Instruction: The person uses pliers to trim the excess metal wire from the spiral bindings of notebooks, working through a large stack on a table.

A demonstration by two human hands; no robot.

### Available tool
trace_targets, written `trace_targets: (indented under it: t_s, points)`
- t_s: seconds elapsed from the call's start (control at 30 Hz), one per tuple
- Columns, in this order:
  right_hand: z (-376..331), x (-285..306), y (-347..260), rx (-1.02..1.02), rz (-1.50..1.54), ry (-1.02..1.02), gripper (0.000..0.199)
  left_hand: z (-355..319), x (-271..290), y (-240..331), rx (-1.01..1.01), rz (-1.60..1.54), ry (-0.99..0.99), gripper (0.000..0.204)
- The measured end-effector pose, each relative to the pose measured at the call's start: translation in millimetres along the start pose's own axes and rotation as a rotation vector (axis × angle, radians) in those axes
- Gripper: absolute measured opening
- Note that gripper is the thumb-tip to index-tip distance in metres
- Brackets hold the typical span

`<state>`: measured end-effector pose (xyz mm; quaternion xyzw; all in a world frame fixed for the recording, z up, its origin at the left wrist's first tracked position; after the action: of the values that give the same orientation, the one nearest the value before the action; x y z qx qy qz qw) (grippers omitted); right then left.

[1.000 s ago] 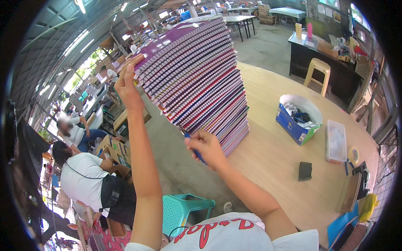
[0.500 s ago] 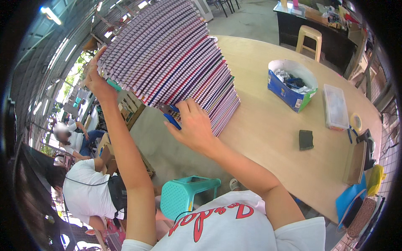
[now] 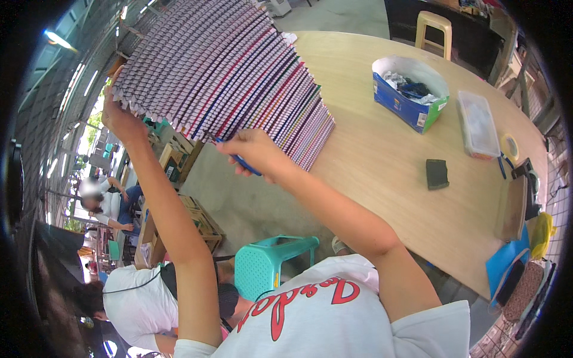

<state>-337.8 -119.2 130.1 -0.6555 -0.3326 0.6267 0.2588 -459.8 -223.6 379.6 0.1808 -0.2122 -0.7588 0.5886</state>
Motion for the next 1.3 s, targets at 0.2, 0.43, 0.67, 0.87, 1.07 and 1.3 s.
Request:
trace_targets:
  t_s: [0.2,0.43,0.67,0.87,1.07,1.3]
  points:
    - [-48.8,-18.4,-33.6,0.844,-1.142,0.544,0.048,4.0,-0.7,3.3,-0.099,-0.016,-0.054,0.037]
    - [-41.7,-22.8,-27.8,0.957,-1.234,0.601,0.039,5.2,-0.6,0.4,-0.107,-0.039,-0.057,0.034]
    - [0.1,-0.5,10.5,-0.016,0.025,0.018,0.032,3.6,-1.2,2.7,-0.042,-0.105,-0.068,0.036]
    - [-53.7,-15.8,-36.0,0.843,-1.150,0.585,0.046,-84.6,28.2,-49.4,0.167,0.026,0.064,0.078]
    - [-48.7,-29.8,-27.2,0.913,-1.335,0.611,0.043,-163.5,21.4,-98.4,0.236,0.349,-0.025,0.080]
    - [-15.9,0.3,-12.5,0.394,-0.579,0.332,0.032,-166.9,4.4,-110.5,0.209,0.212,-0.083,0.069]
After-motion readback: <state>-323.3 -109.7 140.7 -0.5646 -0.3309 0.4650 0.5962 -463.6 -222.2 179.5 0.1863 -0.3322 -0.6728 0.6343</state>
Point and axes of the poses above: each hand's wrist, its own z-axis towards the middle knuckle, its own x-axis out of the back of the hand, y = z × x, the point moved 8 cm from there along z, towards the middle knuckle
